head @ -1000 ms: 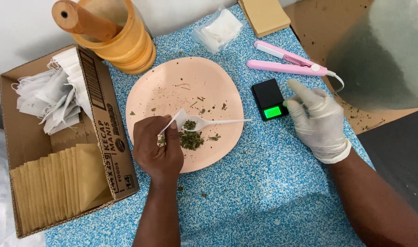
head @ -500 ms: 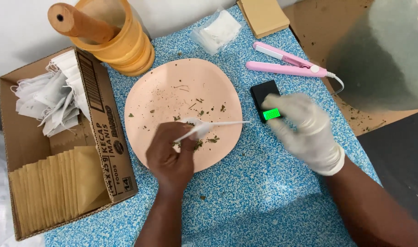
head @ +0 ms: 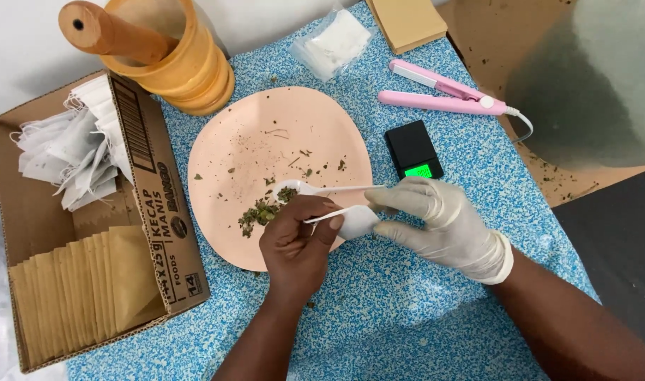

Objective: The person prepares herbal products by spooning dried plant material from a plate into white filter bags, placing the filled bags inside tan paper envelopes, and sealing the envelopes using a small pink heat-sealing tool.

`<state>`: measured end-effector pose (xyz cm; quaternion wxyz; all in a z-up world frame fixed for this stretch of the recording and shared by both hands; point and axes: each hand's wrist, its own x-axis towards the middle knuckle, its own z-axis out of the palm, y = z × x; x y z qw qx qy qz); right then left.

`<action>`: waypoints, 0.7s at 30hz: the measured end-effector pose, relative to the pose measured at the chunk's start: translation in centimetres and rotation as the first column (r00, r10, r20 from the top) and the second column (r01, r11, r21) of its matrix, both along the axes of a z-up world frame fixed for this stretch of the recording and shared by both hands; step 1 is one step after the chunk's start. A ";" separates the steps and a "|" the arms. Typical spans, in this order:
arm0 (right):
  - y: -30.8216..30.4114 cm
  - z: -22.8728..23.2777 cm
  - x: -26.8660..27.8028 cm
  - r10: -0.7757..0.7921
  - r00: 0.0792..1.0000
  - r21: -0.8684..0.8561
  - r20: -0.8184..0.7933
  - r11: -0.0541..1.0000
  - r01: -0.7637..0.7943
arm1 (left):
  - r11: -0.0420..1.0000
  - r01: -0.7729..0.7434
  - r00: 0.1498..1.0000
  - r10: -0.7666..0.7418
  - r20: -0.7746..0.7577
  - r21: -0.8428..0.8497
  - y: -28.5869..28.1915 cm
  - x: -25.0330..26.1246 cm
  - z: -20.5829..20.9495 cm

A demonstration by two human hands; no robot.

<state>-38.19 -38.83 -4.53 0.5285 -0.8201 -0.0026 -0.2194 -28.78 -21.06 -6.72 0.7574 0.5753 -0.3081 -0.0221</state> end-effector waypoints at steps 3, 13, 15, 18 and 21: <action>0.3 -0.2 -0.1 -0.002 1.000 0.044 -0.012 0.999 0.003 | 1.000 0.017 0.999 -0.016 -0.028 0.006 0.0 -0.2 0.0; -0.1 -0.7 -0.3 -0.059 0.989 0.140 -0.138 0.987 0.078 | 0.996 0.079 0.995 -0.081 -0.059 -0.031 0.3 0.3 -0.9; -0.3 -0.8 -0.4 -0.071 0.986 0.141 -0.149 0.986 0.092 | 0.995 0.077 0.994 -0.081 -0.070 -0.060 0.6 0.6 -0.7; -0.3 -1.0 -0.6 -0.087 0.984 0.165 -0.158 0.980 0.113 | 0.993 0.080 0.995 -0.084 -0.048 -0.087 0.7 0.9 0.1; -0.2 -0.7 -0.6 -0.099 0.979 0.158 -0.177 0.979 0.127 | 0.996 0.031 0.999 -0.033 -0.025 -0.085 0.9 1.1 0.4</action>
